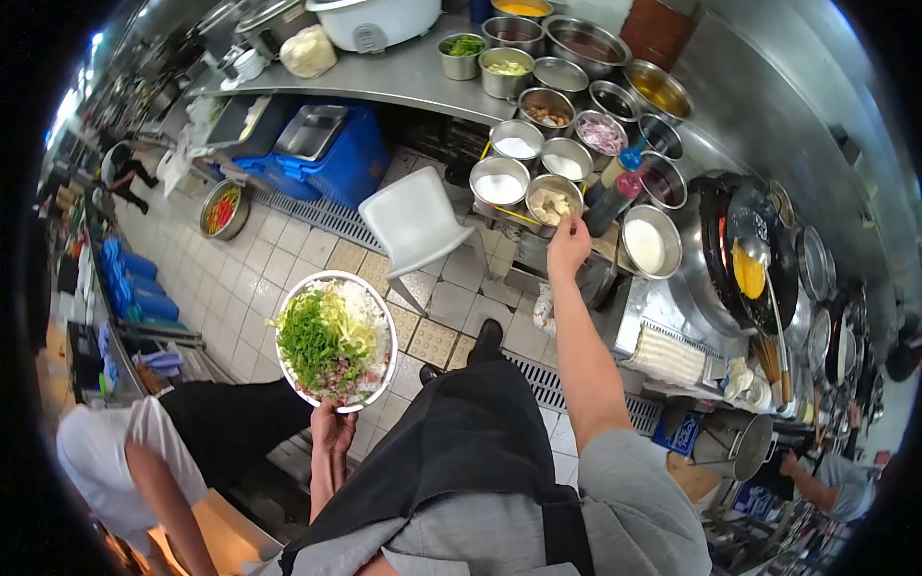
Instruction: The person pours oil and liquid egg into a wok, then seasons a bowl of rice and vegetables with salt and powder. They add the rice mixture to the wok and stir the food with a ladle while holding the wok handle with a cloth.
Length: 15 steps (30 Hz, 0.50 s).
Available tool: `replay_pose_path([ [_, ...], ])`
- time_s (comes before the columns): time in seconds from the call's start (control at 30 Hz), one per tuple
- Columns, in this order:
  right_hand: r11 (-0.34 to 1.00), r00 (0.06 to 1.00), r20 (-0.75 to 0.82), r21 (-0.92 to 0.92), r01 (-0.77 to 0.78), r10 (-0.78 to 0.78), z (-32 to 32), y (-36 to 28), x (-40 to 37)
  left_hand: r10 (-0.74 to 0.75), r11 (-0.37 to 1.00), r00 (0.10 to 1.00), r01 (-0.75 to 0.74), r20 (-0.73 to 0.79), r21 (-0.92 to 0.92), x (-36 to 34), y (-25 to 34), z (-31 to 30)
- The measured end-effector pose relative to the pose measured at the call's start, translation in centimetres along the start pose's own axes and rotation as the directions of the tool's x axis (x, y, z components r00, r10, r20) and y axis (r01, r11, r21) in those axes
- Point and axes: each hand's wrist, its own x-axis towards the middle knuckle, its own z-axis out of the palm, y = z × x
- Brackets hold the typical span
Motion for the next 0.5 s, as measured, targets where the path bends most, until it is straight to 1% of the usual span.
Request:
replay_pose_path([
  [0.03,0.957,0.972,-0.056,-0.200,0.212,-0.227,0.2,0.1,1.0,-0.010,1.000,1.000,0.010,0.002,0.019,1.2,0.4,0.4],
  [0.07,0.829,0.895,-0.052,-0.404,0.387,-0.444,0.2,0.2,1.7,-0.006,1.000,0.999,0.005,0.034,0.026,2.1,0.8,0.9],
  [0.1,0.832,0.897,-0.064,-0.409,0.376,-0.437,-0.3,-0.6,1.5,0.007,0.999,0.997,-0.009,0.075,0.032,2.8,1.0,1.5],
  [0.17,0.774,0.860,0.110,-0.392,0.498,-0.498,-1.4,-4.1,0.1,0.016,0.998,0.997,-0.020,0.077,0.053,4.1,1.1,2.8],
  [0.2,0.826,0.895,0.084,-0.357,0.437,-0.438,-1.7,-4.6,-0.2,-0.017,0.998,0.999,0.014,0.051,0.059,4.6,1.5,3.6],
  [0.23,0.830,0.901,0.076,-0.361,0.425,-0.428,-1.7,-4.3,-0.1,-0.053,0.996,0.998,0.051,0.023,0.067,4.9,1.7,4.4],
  [0.27,0.897,0.955,0.083,-0.330,0.296,-0.284,-1.9,-3.7,0.2,-0.080,0.993,0.997,0.079,0.008,0.087,5.2,1.8,5.4],
  [0.3,0.940,0.987,0.095,-0.305,0.156,-0.132,-2.1,-3.4,0.6,-0.093,0.990,0.996,0.092,0.001,0.102,5.2,2.2,6.7],
  [0.33,0.843,0.944,0.114,-0.426,0.327,-0.309,-2.3,-3.0,1.3,-0.089,0.989,0.996,0.087,0.007,0.117,5.4,2.3,7.9],
  [0.37,0.847,0.947,0.106,-0.425,0.319,-0.303,-2.7,-2.6,2.0,-0.081,0.989,0.997,0.078,0.013,0.129,5.5,2.5,9.2],
  [0.43,0.947,0.995,0.079,-0.311,0.075,-0.053,-3.8,-4.6,1.9,-0.055,0.986,0.998,0.058,-0.023,0.156,5.2,2.5,11.5],
  [0.47,0.963,0.995,0.103,-0.265,0.042,-0.015,-4.5,-6.1,1.7,-0.061,0.985,0.998,0.062,-0.007,0.163,5.7,2.2,12.1],
  [0.5,0.963,0.995,0.101,-0.265,0.037,-0.010,-4.9,-6.2,1.8,-0.069,0.983,0.998,0.066,0.011,0.168,6.3,1.7,12.6],
])
